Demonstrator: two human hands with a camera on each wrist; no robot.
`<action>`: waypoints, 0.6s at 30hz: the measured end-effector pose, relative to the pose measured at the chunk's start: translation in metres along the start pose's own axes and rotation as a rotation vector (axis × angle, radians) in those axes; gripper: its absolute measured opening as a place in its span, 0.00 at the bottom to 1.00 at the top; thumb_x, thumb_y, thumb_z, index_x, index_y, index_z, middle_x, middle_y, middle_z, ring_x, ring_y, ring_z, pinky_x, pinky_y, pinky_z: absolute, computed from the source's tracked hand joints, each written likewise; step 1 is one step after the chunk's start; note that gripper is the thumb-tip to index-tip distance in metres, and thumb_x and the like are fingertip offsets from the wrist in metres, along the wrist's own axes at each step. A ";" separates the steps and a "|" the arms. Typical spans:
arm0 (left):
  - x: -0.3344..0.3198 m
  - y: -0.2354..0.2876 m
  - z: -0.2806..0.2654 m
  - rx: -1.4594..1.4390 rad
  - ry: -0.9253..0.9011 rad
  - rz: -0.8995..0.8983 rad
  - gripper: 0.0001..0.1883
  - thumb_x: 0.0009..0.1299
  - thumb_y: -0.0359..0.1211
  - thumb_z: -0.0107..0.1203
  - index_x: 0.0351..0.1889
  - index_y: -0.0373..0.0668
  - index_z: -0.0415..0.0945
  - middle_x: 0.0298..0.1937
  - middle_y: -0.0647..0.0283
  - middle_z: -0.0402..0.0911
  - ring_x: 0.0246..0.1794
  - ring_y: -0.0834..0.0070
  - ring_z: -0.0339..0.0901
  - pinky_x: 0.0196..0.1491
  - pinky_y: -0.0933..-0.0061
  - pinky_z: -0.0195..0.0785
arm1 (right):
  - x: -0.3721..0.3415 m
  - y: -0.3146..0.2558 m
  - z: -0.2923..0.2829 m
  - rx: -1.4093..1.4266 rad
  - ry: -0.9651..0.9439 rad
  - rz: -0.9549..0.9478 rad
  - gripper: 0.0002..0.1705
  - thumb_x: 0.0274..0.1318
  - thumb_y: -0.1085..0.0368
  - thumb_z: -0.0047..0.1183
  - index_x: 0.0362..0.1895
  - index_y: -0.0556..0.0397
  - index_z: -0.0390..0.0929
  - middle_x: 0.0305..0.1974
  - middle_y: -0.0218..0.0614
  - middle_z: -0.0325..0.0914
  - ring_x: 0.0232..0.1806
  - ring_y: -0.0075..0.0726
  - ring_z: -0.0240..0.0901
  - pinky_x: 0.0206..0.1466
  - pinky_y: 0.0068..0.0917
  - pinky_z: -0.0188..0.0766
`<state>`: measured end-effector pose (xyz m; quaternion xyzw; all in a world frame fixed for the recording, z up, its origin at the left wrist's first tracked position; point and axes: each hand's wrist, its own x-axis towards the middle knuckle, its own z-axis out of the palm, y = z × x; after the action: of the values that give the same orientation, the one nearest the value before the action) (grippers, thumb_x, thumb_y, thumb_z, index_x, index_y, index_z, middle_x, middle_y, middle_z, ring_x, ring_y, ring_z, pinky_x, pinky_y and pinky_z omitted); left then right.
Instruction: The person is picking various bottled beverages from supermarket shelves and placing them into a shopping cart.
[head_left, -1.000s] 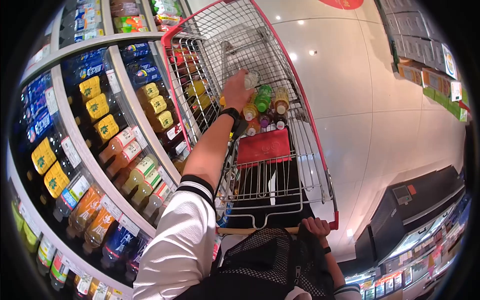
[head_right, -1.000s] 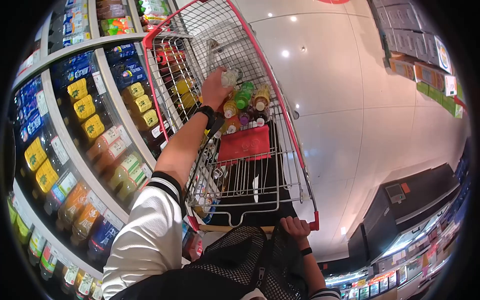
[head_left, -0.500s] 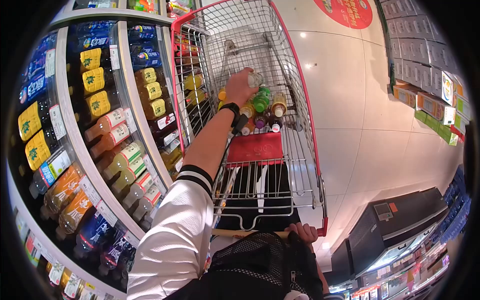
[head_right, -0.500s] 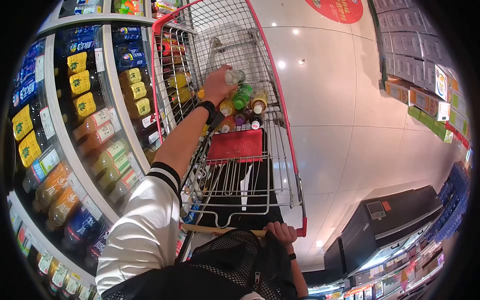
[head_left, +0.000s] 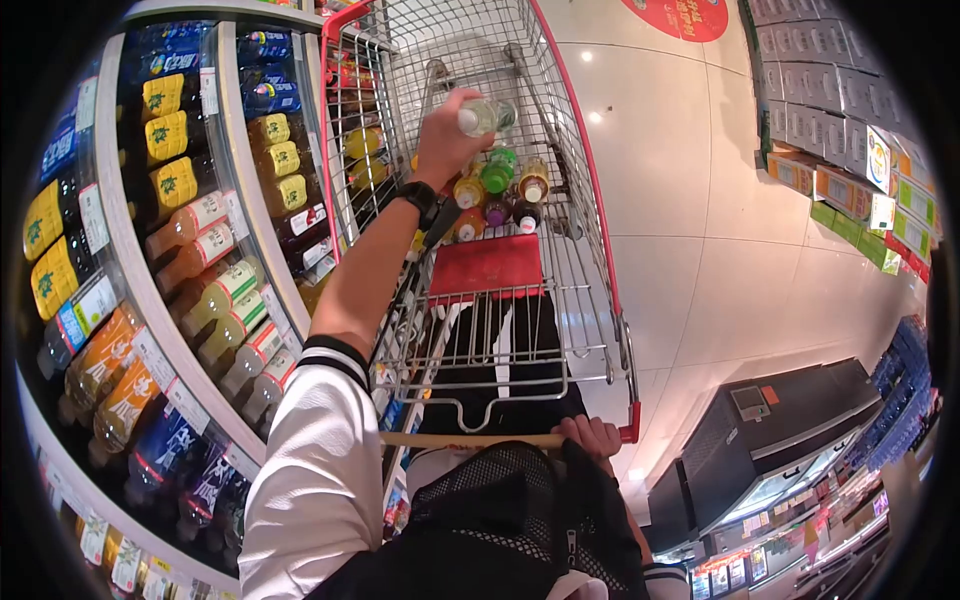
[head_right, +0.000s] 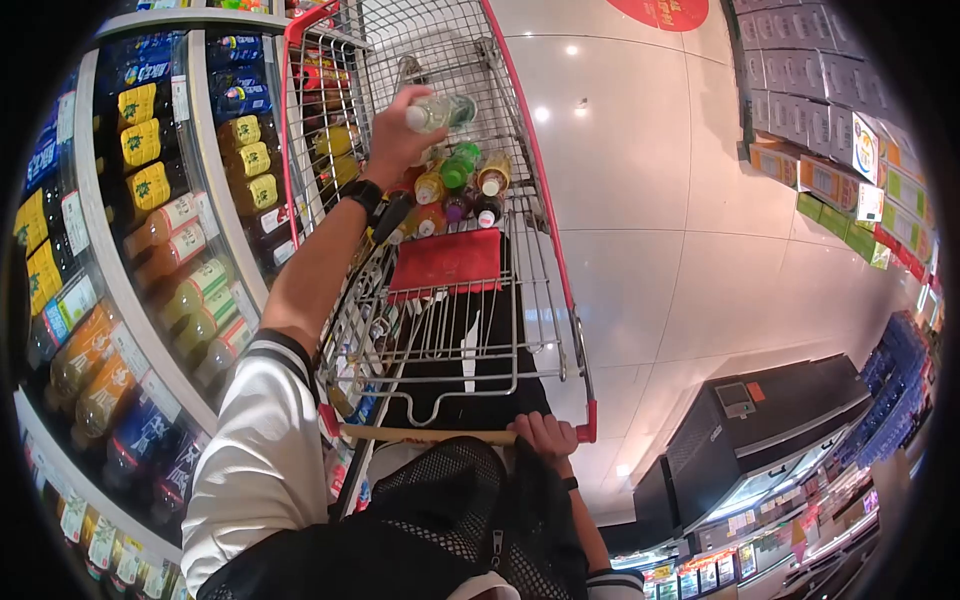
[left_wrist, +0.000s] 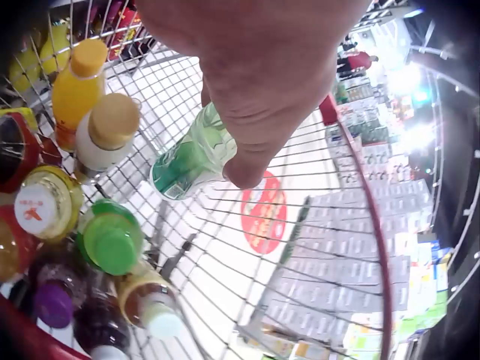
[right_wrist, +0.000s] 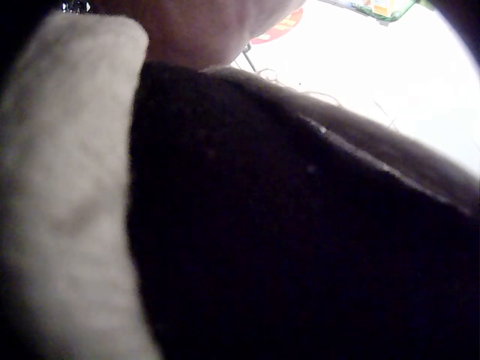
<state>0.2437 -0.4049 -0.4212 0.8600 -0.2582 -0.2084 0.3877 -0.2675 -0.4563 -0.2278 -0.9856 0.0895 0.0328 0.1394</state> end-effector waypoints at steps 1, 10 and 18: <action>-0.008 0.020 -0.014 -0.074 0.080 0.005 0.32 0.55 0.34 0.81 0.59 0.47 0.79 0.48 0.56 0.91 0.48 0.59 0.91 0.52 0.61 0.84 | -0.001 0.000 0.002 0.003 0.001 -0.003 0.15 0.70 0.49 0.62 0.31 0.34 0.72 0.28 0.18 0.69 0.24 0.23 0.66 0.26 0.29 0.54; -0.117 0.153 -0.121 -0.358 0.494 0.119 0.40 0.56 0.31 0.83 0.65 0.34 0.73 0.61 0.46 0.86 0.65 0.65 0.84 0.67 0.66 0.78 | -0.004 0.009 0.016 -0.060 0.106 -0.085 0.20 0.63 0.47 0.65 0.26 0.37 0.71 0.24 0.23 0.65 0.26 0.29 0.65 0.29 0.33 0.57; -0.287 0.256 -0.232 -0.368 0.666 0.060 0.39 0.55 0.22 0.79 0.65 0.35 0.73 0.64 0.51 0.84 0.63 0.66 0.83 0.69 0.66 0.77 | 0.017 -0.012 -0.005 0.103 0.192 -0.036 0.11 0.38 0.62 0.62 0.23 0.40 0.71 0.21 0.28 0.68 0.26 0.41 0.70 0.33 0.41 0.61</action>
<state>0.0770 -0.2461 -0.0355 0.7885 -0.1014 0.0510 0.6044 -0.2482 -0.4487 -0.2213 -0.9772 0.0861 -0.0691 0.1815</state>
